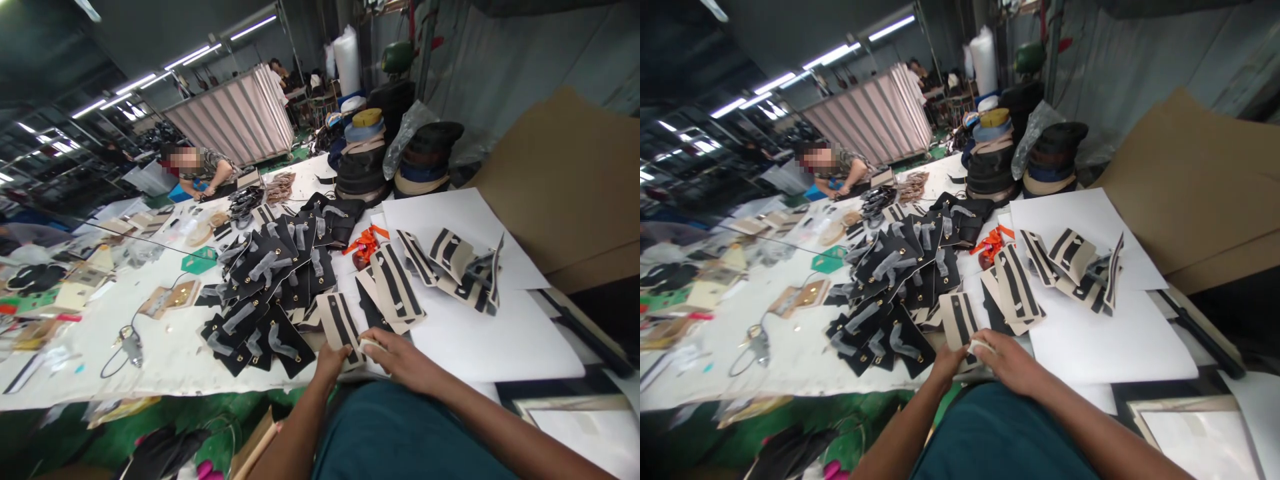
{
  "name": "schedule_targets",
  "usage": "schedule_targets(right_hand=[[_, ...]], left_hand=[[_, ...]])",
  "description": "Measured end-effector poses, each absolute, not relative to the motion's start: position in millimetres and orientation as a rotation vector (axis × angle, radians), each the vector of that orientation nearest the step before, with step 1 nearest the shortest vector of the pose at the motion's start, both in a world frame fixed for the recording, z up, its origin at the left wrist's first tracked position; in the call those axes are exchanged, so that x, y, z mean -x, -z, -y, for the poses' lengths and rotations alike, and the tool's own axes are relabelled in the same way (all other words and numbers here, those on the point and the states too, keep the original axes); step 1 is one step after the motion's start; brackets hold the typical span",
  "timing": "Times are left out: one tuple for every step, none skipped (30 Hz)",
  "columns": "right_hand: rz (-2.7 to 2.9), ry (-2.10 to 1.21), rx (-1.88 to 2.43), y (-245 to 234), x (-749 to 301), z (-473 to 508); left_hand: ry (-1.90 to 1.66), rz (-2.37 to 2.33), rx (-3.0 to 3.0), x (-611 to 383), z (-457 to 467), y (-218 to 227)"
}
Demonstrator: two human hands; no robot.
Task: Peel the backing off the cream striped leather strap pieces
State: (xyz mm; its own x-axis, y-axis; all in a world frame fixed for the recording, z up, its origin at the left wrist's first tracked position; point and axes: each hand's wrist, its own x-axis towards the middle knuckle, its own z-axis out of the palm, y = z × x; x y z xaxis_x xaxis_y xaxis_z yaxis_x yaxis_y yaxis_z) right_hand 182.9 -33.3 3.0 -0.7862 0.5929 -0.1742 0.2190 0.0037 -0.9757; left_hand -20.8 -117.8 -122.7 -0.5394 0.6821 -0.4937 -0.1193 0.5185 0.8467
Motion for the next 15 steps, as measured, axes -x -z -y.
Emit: schedule_targets(right_hand=[[1.972, -1.885, 0.868, 3, -184, 31], [1.952, -1.915, 0.886, 9, -184, 30], [1.938, -1.930, 0.907, 14, -183, 29], [1.928, -1.930, 0.936, 18, -182, 28], [1.923, -1.921, 0.979, 22, -181, 28], [1.921, -1.905, 1.032, 24, -179, 27], [1.918, -1.885, 1.094, 27, -176, 26], [1.915, -1.862, 1.153, 29, -174, 24], [1.912, -1.840, 1.204, 31, -171, 23], [1.906, -1.821, 1.244, 33, -168, 21], [1.899, -1.806, 1.280, 35, -165, 19], [1.888, -1.796, 1.316, 38, -162, 18], [1.874, -1.794, 1.349, 41, -159, 17], [1.855, -1.797, 1.380, 43, -156, 17], [1.833, -1.803, 1.407, 46, -153, 17]], left_hand=[[-1.069, -1.867, -0.491, 22, 123, 129], [-1.024, -1.880, -0.513, 25, 126, 134], [-0.996, -1.901, -0.526, 29, 127, 137], [-0.987, -1.922, -0.528, 34, 127, 139], [-0.985, -1.954, -0.535, 40, 124, 139], [-0.979, -1.999, -0.560, 48, 119, 139], [-0.974, -2.048, -0.603, 55, 113, 138], [-0.973, -2.082, -0.654, 62, 106, 136], [-0.974, -2.095, -0.703, 69, 97, 135], [-0.974, -2.085, -0.739, 74, 88, 135], [-0.975, -2.055, -0.752, 79, 79, 135], [-0.974, -2.014, -0.739, 82, 70, 137], [-0.968, -1.981, -0.717, 84, 61, 139], [-0.955, -1.959, -0.692, 85, 53, 142], [-0.940, -1.944, -0.672, 86, 46, 145]])
